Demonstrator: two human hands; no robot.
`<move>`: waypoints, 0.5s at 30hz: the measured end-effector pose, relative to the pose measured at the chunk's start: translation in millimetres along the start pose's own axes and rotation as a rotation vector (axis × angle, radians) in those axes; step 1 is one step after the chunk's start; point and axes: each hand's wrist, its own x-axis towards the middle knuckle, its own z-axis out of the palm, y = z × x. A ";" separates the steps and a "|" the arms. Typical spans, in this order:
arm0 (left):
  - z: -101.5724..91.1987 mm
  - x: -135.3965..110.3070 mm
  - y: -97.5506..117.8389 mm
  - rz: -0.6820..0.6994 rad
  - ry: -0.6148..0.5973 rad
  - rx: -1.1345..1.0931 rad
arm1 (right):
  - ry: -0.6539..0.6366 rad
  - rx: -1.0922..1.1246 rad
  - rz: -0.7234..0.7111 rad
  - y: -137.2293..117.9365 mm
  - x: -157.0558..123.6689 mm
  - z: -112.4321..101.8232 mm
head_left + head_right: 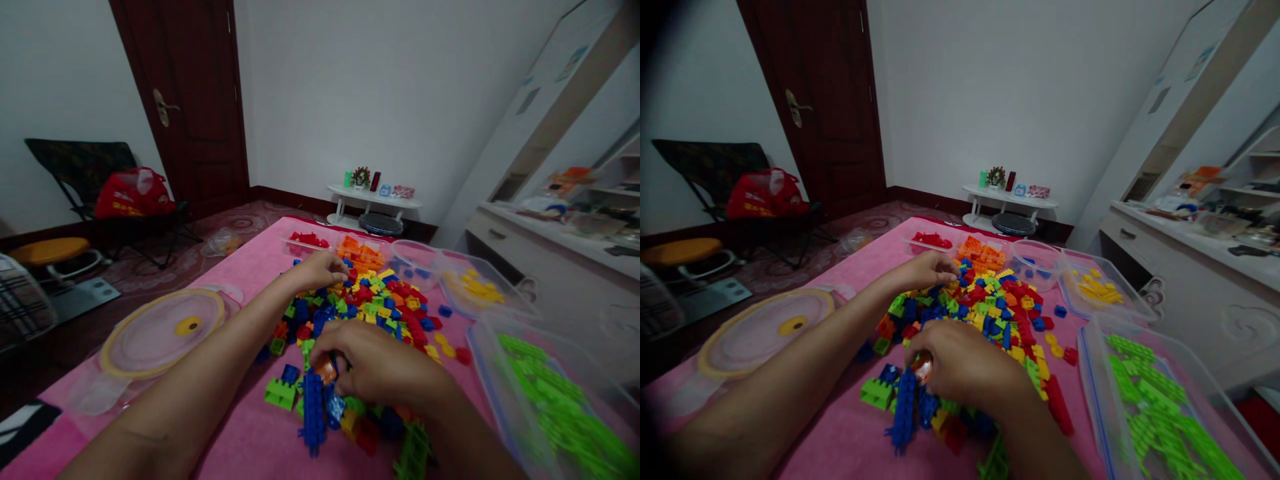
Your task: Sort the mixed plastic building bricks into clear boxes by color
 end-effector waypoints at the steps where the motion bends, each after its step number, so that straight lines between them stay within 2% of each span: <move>1: 0.4 0.1 -0.8 -0.007 0.004 0.006 | -0.014 -0.050 -0.011 -5.1 2.5 5.6; 5: -0.2 0.3 -3.3 -0.027 0.016 0.018 | 0.030 -0.144 0.054 -9.8 10.7 18.8; 10: -4.6 0.1 -4.4 -0.075 0.054 0.021 | 0.238 -0.124 0.202 14.2 11.6 6.6; 12: -4.3 -1.1 -1.6 -0.114 0.031 -0.099 | 0.376 -0.002 0.271 31.4 12.0 -0.8; 15: -1.0 -4.2 6.1 -0.156 -0.077 -0.419 | 0.571 0.328 0.326 56.4 12.0 -9.4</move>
